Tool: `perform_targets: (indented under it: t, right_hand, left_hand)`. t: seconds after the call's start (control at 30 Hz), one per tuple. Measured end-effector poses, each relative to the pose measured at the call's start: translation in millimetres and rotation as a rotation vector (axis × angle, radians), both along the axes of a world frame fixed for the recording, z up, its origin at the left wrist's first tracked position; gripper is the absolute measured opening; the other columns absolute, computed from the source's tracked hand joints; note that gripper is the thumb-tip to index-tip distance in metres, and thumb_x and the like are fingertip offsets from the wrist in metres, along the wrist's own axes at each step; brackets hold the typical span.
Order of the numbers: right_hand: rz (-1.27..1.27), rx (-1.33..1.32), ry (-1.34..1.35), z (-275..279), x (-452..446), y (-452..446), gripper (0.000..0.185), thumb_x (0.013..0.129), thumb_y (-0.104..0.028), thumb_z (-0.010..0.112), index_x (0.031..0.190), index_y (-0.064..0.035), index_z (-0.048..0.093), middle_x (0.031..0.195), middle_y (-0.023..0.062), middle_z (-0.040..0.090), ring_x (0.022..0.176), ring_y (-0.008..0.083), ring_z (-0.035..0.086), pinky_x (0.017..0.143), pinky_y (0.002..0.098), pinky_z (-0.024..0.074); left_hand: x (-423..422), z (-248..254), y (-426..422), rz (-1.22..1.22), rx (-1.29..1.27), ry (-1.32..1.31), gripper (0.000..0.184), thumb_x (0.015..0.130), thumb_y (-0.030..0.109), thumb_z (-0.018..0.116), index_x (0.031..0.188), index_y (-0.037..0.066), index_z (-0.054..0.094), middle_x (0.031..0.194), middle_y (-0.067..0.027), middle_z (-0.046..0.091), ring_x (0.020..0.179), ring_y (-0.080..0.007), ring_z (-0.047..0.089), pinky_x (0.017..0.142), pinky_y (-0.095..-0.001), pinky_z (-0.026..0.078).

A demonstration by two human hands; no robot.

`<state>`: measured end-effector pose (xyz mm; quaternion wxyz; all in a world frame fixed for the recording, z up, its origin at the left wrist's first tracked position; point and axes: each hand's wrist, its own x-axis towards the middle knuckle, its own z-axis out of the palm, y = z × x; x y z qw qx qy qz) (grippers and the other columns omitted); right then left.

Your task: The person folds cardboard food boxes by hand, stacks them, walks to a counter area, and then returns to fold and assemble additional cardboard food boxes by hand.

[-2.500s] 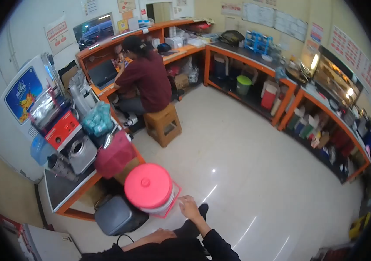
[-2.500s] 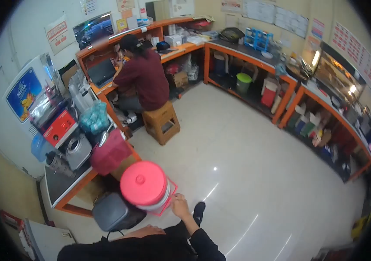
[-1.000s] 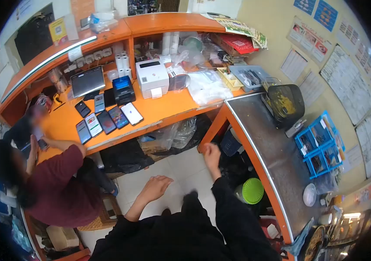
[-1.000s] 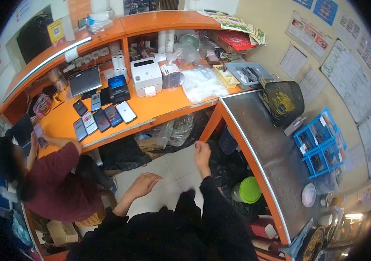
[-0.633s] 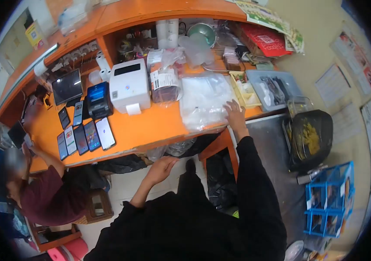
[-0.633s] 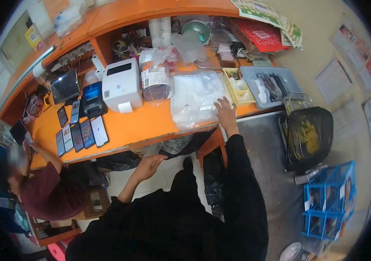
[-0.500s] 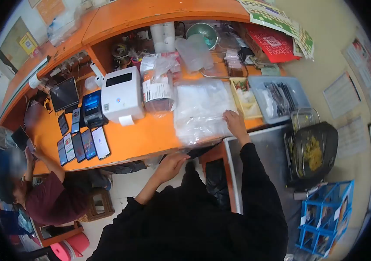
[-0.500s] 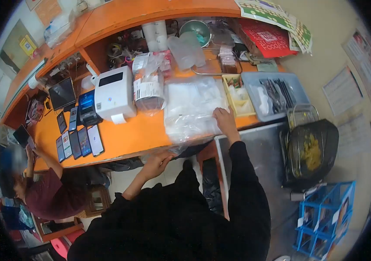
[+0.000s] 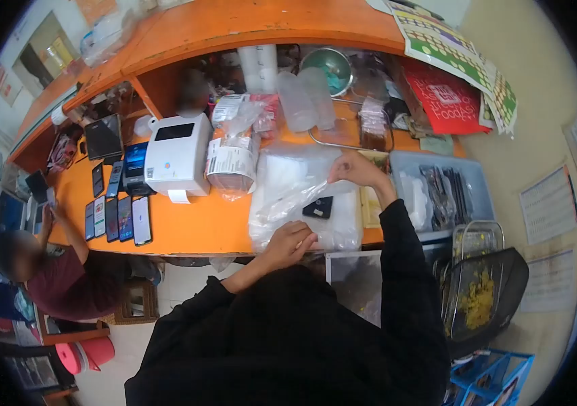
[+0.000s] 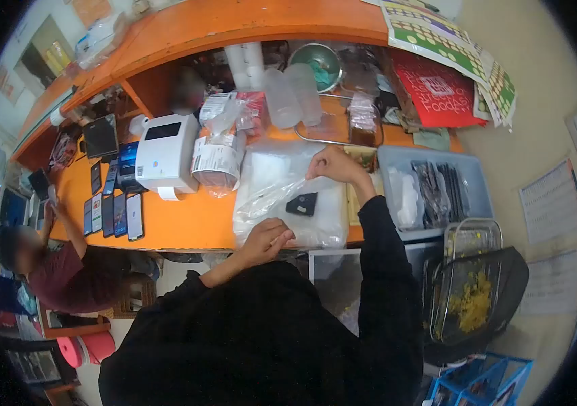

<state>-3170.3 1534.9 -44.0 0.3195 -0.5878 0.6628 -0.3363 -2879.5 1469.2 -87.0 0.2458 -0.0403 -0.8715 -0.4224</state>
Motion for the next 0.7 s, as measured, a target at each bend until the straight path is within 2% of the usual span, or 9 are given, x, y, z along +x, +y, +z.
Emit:
perform_targets:
  t: [0.1, 0.17, 0.2, 0.23, 0.27, 0.33, 0.43, 0.5, 0.7]
  right_hand:
    - [-0.086, -0.185, 0.142, 14.8, 3.9, -7.1, 0.015, 0.085, -0.013, 0.068, 0.096, -0.0030, 0.070, 0.091, 0.0100, 0.070, 0.086, 0.0195, 0.066, 0.079, 0.0326, 0.0502]
    - [-0.151, -0.395, 0.151, 17.2, 15.9, -3.3, 0.033, 0.087, -0.015, 0.068, 0.117, -0.0021, 0.066, 0.111, 0.0156, 0.069, 0.098, 0.0266, 0.065, 0.086, 0.0363, 0.0498]
    - [-0.089, -0.239, 0.126, 21.6, 12.2, -4.9, 0.050, 0.088, -0.008, 0.063, 0.137, -0.0053, 0.054, 0.134, 0.0151, 0.059, 0.125, 0.0243, 0.054, 0.104, 0.0354, 0.0412]
    - [-0.212, -0.206, 0.156, 31.7, 23.5, -0.6, 0.036, 0.086, -0.009, 0.066, 0.122, -0.0016, 0.065, 0.124, 0.0143, 0.065, 0.117, 0.0233, 0.059, 0.097, 0.0344, 0.0452]
    - [-0.367, -0.118, 0.303, 34.7, 29.2, 1.9, 0.022, 0.084, -0.009, 0.068, 0.104, 0.0004, 0.070, 0.103, 0.0126, 0.070, 0.100, 0.0207, 0.063, 0.087, 0.0340, 0.0471]
    - [-0.310, -0.427, 0.316, 1.6, 10.3, 7.9, 0.009, 0.084, -0.009, 0.068, 0.087, -0.0009, 0.068, 0.075, 0.0094, 0.063, 0.072, 0.0195, 0.057, 0.078, 0.0337, 0.0464]
    - [-0.408, -0.340, 0.284, -9.6, 11.6, 10.1, 0.009, 0.084, -0.009, 0.070, 0.087, -0.0021, 0.065, 0.081, 0.0092, 0.062, 0.079, 0.0227, 0.058, 0.079, 0.0351, 0.0473]
    - [-0.463, -0.366, 0.308, -19.0, 13.7, 2.6, 0.011, 0.084, -0.011, 0.068, 0.089, -0.0015, 0.066, 0.084, 0.0112, 0.064, 0.081, 0.0253, 0.060, 0.080, 0.0371, 0.0485]
    - [-0.454, -0.440, 0.455, -31.2, 67.3, -59.8, 0.022, 0.085, -0.018, 0.068, 0.096, -0.0001, 0.062, 0.090, 0.0151, 0.060, 0.086, 0.0302, 0.057, 0.082, 0.0415, 0.0466]
  left_hand:
    - [-34.5, -22.8, 4.4, 0.111, -0.059, 0.071, 0.031, 0.081, 0.020, 0.074, 0.104, 0.003, 0.062, 0.090, -0.0126, 0.061, 0.082, -0.0317, 0.059, 0.074, -0.0413, 0.048]
    - [-91.5, -72.8, 8.7, 0.382, -0.083, -0.309, 0.051, 0.078, 0.033, 0.069, 0.117, 0.000, 0.058, 0.111, -0.0209, 0.056, 0.105, -0.0377, 0.052, 0.090, -0.0510, 0.042]
    - [-120.5, -98.7, 13.1, 0.488, -0.112, -0.518, 0.062, 0.077, 0.039, 0.067, 0.123, -0.001, 0.055, 0.121, -0.0251, 0.053, 0.117, -0.0407, 0.049, 0.097, -0.0558, 0.039]
    - [-138.5, -119.3, 39.0, 0.908, -0.318, -0.465, 0.068, 0.080, 0.039, 0.062, 0.133, -0.001, 0.049, 0.131, -0.0292, 0.046, 0.126, -0.0468, 0.041, 0.101, -0.0630, 0.033]
    - [-138.0, -102.3, 28.3, 0.794, -0.120, -0.620, 0.080, 0.078, 0.040, 0.065, 0.142, 0.001, 0.039, 0.137, -0.0314, 0.039, 0.131, -0.0511, 0.033, 0.104, -0.0664, 0.027]
    - [-123.7, -53.6, 22.7, 0.665, -0.050, -0.746, 0.084, 0.076, 0.038, 0.066, 0.146, 0.003, 0.036, 0.143, -0.0308, 0.033, 0.136, -0.0476, 0.028, 0.104, -0.0603, 0.028]
    - [-129.6, -73.8, 33.8, 0.722, -0.199, -0.719, 0.073, 0.078, 0.027, 0.064, 0.144, 0.007, 0.039, 0.146, -0.0282, 0.032, 0.136, -0.0438, 0.028, 0.099, -0.0565, 0.035]
    - [-128.1, -77.7, 30.7, 0.611, -0.154, -0.686, 0.068, 0.079, 0.019, 0.060, 0.143, 0.010, 0.040, 0.145, -0.0251, 0.036, 0.134, -0.0433, 0.033, 0.089, -0.0556, 0.045]
    - [-39.9, -56.1, -45.3, 0.392, 0.074, -0.604, 0.068, 0.079, 0.016, 0.065, 0.141, 0.007, 0.040, 0.137, -0.0227, 0.044, 0.126, -0.0377, 0.042, 0.086, -0.0495, 0.048]
